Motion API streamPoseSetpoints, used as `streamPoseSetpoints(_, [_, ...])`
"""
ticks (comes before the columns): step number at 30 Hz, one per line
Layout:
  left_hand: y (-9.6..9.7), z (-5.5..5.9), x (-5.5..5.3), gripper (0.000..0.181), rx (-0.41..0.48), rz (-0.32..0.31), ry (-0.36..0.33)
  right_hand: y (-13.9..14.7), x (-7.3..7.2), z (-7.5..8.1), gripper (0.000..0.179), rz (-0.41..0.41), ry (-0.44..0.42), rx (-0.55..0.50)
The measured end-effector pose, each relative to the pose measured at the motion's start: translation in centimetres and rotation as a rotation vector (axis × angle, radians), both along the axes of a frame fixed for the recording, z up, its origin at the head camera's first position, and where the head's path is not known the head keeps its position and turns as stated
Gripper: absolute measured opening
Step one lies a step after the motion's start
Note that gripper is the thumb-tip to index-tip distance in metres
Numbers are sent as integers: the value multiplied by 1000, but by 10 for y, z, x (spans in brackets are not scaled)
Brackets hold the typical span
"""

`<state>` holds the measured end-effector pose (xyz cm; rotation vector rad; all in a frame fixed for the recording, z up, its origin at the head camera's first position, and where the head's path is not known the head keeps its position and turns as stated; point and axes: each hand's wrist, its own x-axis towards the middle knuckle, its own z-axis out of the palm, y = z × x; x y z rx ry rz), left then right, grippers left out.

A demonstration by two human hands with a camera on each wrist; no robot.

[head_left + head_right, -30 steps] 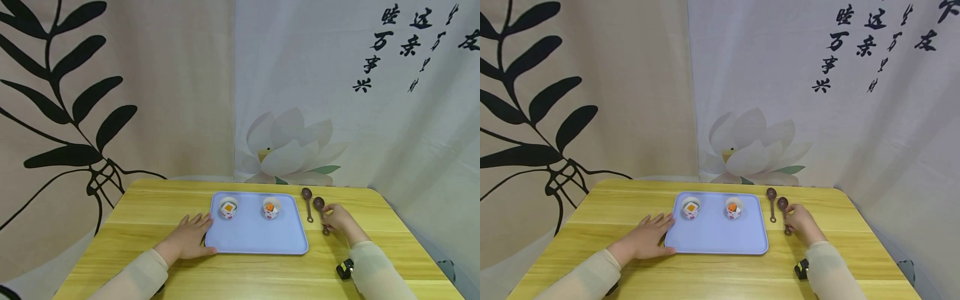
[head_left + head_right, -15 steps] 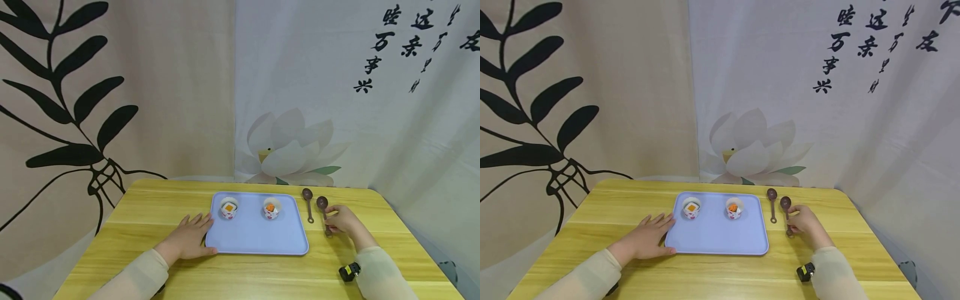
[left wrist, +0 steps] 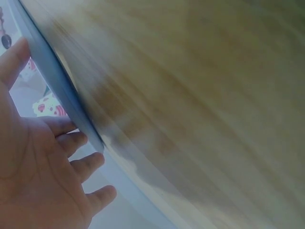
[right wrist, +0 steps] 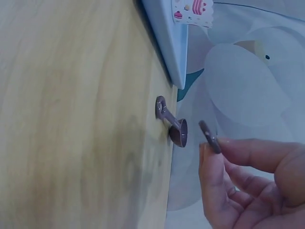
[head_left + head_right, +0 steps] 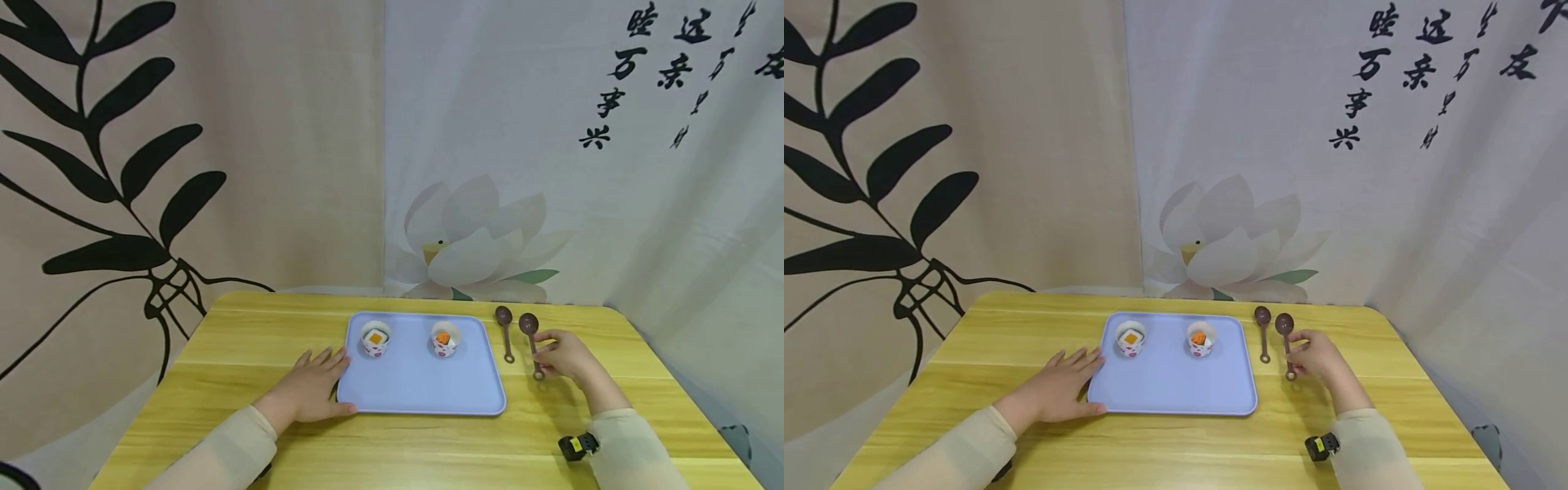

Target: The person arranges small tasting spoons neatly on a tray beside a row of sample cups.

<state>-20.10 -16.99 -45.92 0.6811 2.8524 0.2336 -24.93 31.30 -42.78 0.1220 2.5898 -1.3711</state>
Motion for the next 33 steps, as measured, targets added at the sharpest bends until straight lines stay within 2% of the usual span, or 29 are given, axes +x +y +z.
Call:
streamPoseSetpoints(12, [1,2,0,100,-2,1,-1,0,5,4,44,5,17,-19])
streamPoseSetpoints(23, [1,-1,-1,99,-5,3,4,-10,14,15,46,12,55,-14])
streamPoseSetpoints(33, [0,-3,-2,99,-2,3,-1,-21,22,22,46,37,88,-57])
